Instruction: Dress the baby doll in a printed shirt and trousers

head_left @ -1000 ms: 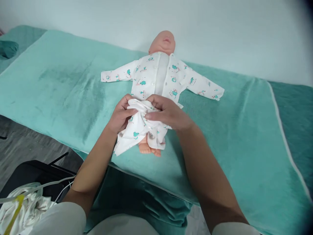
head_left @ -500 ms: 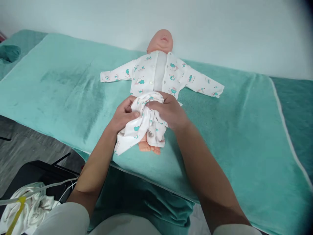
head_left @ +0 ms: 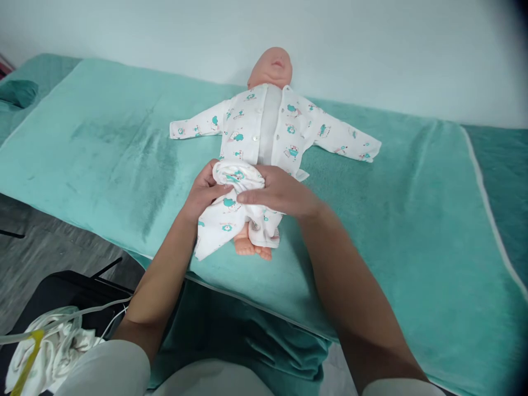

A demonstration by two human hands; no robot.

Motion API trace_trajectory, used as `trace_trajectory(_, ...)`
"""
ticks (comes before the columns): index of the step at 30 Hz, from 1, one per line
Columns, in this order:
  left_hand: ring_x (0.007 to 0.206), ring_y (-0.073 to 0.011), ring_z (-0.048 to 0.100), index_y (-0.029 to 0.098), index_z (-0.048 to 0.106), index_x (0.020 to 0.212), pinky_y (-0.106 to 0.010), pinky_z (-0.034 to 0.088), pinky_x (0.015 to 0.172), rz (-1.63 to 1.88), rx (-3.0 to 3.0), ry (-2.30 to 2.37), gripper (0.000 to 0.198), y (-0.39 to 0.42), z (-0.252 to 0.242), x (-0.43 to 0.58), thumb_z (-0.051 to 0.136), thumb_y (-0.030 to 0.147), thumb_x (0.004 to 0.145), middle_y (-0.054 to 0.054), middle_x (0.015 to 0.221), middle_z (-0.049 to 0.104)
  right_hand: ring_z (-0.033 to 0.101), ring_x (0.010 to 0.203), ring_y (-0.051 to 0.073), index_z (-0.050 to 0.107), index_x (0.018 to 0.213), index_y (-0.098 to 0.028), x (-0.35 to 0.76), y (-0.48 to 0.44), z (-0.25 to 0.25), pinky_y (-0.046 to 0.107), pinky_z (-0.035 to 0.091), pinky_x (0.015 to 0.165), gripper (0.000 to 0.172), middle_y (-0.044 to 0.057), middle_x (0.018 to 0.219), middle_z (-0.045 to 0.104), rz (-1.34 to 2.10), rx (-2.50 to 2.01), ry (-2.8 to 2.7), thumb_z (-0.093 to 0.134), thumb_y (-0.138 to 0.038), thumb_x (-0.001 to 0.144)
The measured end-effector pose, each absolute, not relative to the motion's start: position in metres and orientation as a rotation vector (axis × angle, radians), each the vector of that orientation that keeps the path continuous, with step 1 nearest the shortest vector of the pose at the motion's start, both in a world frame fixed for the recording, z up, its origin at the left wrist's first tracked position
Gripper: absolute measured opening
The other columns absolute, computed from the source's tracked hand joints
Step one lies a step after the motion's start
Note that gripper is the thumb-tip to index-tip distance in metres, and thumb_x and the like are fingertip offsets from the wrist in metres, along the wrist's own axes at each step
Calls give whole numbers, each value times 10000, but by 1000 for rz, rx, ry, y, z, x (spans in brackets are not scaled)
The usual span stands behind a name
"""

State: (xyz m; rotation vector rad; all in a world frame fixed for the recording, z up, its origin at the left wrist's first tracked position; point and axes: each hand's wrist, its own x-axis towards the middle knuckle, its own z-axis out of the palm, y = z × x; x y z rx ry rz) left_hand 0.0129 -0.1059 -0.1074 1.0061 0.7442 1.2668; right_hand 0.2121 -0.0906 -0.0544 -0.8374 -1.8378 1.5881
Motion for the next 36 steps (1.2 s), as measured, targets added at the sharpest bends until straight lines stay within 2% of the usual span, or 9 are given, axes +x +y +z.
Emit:
trace_trajectory(4,613,-123,633,223,604,893,-242,504,580,1300,992,764,509,-103,-108,14,961,510,672,31,762,672,626,806,183,747,960,-167,215,-92,-52,267,466,666,337,24,905,721,1526,-984,-2023,886,-388,746)
trace_trajectory(9,743,-162,690,221,661,1009,-258,525,672,1285,1090,836,527,-102,-112,13,926,567,713,6,848,698,650,856,177,742,1036,-167,210,-92,-62,292,509,768,295,21,966,725,1566,-934,-1570,799,-325,793)
trace_trajectory(13,811,-187,696,219,696,1081,-265,514,694,1248,1184,788,630,-104,-115,11,976,559,630,-7,898,699,668,940,201,725,992,-176,206,-89,-64,318,533,838,291,25,983,725,1553,-927,-1359,821,-348,778)
trace_trajectory(16,941,-220,707,229,714,1167,-286,544,781,1197,1250,766,718,-105,-117,10,1024,463,564,-25,1025,728,661,965,206,701,955,-191,204,-90,-64,326,539,851,268,23,973,711,1529,-930,-1336,816,-372,794)
trace_trajectory(19,1003,-231,708,228,732,1191,-308,564,856,1193,1248,820,652,-106,-117,11,1001,388,619,-33,1091,751,636,901,193,675,940,-183,205,-90,-65,304,520,779,258,24,934,686,1489,-967,-1408,784,-384,821)
trace_trajectory(25,1108,-243,718,264,739,1179,-348,568,983,1332,1071,868,543,-109,-111,17,940,443,707,-18,1155,769,626,901,197,679,1013,-175,206,-90,-67,289,494,744,359,33,956,685,1488,-988,-1557,827,-441,823)
trace_trajectory(30,938,-204,712,260,748,1064,-333,577,874,1384,1014,881,441,-109,-112,18,926,461,714,-4,1029,764,659,1007,227,715,1078,-177,211,-88,-58,320,528,859,440,40,1078,722,1528,-806,-1830,894,-453,786)
trace_trajectory(33,825,-187,689,244,746,981,-325,569,768,1366,990,884,388,-110,-114,16,943,406,689,1,932,748,665,906,217,738,979,-173,215,-88,-53,313,526,789,379,30,961,724,1554,-877,-1987,912,-425,756)
trace_trajectory(36,867,-202,719,230,756,1034,-325,585,766,1312,995,876,431,-110,-115,16,954,372,678,-15,996,773,669,859,223,750,954,-167,217,-91,-52,321,529,754,354,35,914,724,1558,-976,-1998,901,-409,745)
